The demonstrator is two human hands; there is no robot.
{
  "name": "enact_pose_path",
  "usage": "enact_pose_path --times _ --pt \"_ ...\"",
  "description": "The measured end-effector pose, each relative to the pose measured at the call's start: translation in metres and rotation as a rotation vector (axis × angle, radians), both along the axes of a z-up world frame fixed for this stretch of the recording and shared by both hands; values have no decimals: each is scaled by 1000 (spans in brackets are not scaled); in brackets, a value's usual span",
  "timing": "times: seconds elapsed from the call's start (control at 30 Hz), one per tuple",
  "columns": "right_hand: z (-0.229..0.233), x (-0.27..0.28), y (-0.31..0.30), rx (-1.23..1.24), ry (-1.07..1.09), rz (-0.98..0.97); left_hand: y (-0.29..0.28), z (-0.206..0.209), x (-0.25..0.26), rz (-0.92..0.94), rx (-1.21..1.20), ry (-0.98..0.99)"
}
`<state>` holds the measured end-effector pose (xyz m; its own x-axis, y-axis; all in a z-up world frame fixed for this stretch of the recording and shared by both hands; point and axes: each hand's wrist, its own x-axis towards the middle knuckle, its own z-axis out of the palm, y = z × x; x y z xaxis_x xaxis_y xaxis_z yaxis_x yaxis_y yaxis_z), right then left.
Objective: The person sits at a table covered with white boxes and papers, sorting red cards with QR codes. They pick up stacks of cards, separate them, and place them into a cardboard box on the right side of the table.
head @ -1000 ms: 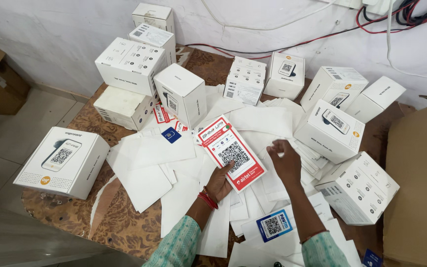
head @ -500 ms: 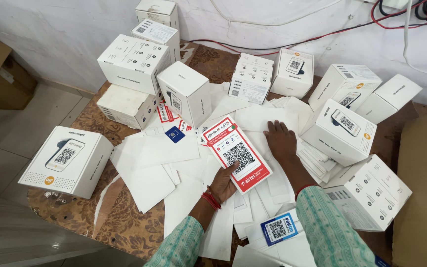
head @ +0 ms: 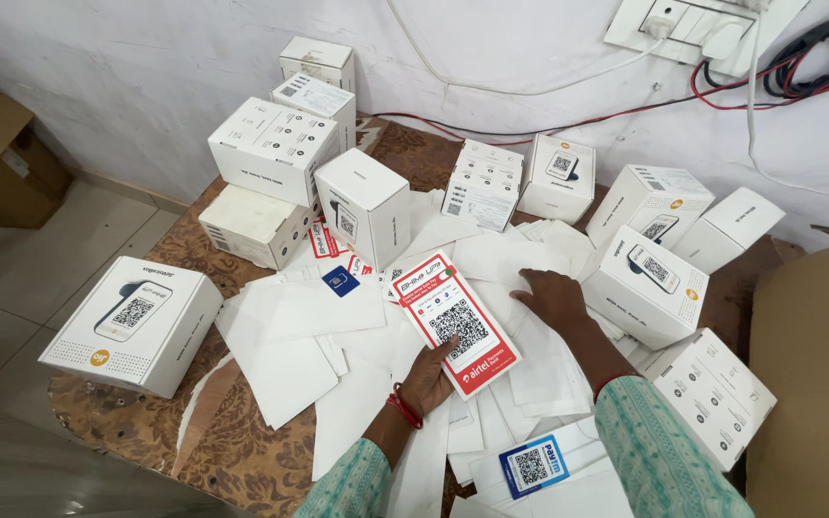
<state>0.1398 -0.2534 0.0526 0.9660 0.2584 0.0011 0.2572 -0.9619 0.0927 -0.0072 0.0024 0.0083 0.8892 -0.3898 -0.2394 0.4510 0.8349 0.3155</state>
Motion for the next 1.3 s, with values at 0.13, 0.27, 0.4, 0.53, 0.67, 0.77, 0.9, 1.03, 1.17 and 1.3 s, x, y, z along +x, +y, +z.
enact_pose_path --times 0.13,0.27,0.4,0.53,0.67,0.77,0.9,1.03,1.17,1.3 --pt "-12 19 -2 67 -128 185 -1 1 0 12 -4 11" --pt "-21 34 2 117 18 74 0 3 0 -10 21 58" --pt "-21 36 6 174 -36 29 1 4 3 -8 0 36" --pt "-28 25 14 -8 -240 156 0 4 4 -10 -27 25" --pt "-36 2 23 -169 -464 232 1 4 2 -9 9 34" --pt "-35 -6 23 -197 -534 277 1 5 0 -1 13 67" --pt "-29 -8 20 -178 -491 253 3 8 -2 -12 8 21" --pt "-27 -18 25 -138 -386 194 3 6 0 -3 6 17" --pt "-21 -50 30 -44 -390 121 2 5 -2 9 6 -16" --pt "-7 -94 38 180 -316 -6 2 8 -3 -4 16 -2"
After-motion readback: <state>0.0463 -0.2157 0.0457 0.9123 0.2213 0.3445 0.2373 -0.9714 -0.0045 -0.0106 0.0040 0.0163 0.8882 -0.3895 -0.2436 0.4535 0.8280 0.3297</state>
